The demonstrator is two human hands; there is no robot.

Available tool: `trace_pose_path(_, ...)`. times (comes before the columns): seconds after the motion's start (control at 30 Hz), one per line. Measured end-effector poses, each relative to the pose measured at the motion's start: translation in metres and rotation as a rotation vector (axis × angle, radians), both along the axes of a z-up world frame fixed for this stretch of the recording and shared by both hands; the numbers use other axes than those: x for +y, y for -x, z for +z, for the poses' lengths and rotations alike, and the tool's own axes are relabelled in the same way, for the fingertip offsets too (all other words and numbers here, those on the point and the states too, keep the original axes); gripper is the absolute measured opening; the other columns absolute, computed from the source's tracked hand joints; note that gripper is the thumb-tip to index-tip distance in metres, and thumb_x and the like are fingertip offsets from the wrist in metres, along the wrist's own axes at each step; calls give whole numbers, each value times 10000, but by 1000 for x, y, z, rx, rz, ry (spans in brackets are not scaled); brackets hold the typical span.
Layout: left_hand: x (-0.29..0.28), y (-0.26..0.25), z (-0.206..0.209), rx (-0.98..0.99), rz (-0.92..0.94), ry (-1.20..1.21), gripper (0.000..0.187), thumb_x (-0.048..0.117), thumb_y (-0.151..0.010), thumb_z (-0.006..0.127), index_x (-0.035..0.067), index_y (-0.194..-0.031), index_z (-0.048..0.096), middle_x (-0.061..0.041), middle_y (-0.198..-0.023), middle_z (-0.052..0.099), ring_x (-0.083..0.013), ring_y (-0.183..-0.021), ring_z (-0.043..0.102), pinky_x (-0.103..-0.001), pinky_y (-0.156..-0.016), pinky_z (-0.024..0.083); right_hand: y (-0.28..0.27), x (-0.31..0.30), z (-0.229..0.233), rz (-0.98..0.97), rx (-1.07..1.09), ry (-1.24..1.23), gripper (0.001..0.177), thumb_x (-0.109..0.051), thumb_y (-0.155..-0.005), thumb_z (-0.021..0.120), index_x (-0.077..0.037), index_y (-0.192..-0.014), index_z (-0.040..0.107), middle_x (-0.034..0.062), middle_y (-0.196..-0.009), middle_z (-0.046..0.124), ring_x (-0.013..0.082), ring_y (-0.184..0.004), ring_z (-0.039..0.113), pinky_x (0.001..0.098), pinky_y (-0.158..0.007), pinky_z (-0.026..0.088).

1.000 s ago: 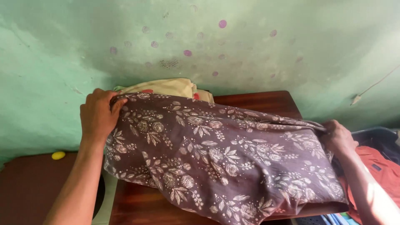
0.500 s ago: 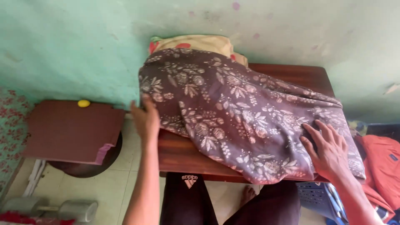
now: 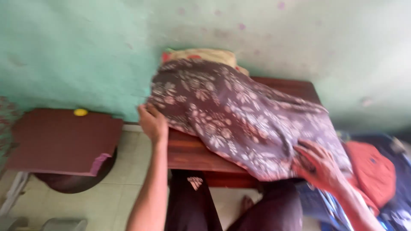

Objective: The person folds a light-colored fabric with a strawberry pattern and then a dark floral-patterned fabric on a wooden table. They smooth and align the edges of each item before stacking them.

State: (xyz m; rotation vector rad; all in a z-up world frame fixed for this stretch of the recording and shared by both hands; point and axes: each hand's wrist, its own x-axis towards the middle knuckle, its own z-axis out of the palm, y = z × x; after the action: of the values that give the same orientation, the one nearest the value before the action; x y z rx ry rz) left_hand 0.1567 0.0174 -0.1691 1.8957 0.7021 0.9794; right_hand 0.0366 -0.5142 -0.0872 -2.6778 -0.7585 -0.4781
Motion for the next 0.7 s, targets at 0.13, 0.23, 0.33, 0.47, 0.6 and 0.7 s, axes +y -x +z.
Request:
trace_pose_path(0.13,9,20,41,-208,-3,-193,201,181,-1104,451,5,-1055,535,-266,-958,680,-480,-805,675,-527,-661,479,17,-38,24,-157,-51,-82,329,123,-838,544,-103,-1022,696,67,-829,715,324,-716,608,431,-721,472)
trace_pose_path(0.23,21,31,67,-154,-25,-243,158,158,-1129,520,12,-1092,569,-204,-842,697,-380,-656,657,-501,-474,420,20,-42,19,-163,-108,-157,167,4,-978,591,-74,-1053,718,67,-1071,764,283,-927,715,427,-836,521)
trace_pose_path(0.33,50,28,50,-43,-126,-302,226,207,-1143,518,16,-1061,608,-211,-892,671,-440,-714,629,-531,-554,422,28,-25,32,-14,130,91,420,-438,-907,652,-172,-1221,734,41,-1276,719,272,-1255,624,454,-1056,468)
trace_pose_path(0.47,54,25,71,406,-237,-114,425,414,-1051,569,84,-1306,651,-205,-1177,615,-422,-982,650,-597,-774,513,-2,-33,45,-209,200,-112,407,-407,-953,564,-160,-1220,746,38,-1308,725,236,-1253,637,440,-1069,453)
trace_pose_path(0.6,18,-9,131,77,-543,-405,413,16,-977,568,24,-1389,547,-185,-1284,572,-325,-1195,540,-418,-955,505,-102,-48,30,-342,131,-23,439,-174,-909,562,-170,-1338,656,76,-1321,699,323,-1228,628,438,-1042,461)
trace_pose_path(0.7,-13,-60,150,112,-762,-483,531,60,-944,599,87,-1465,504,-175,-1410,540,-360,-1282,520,-500,-1006,479,-181,-55,1,-222,125,-92,633,-71,-768,677,-87,-1396,603,218,-1357,646,459,-1233,593,559,-1041,461)
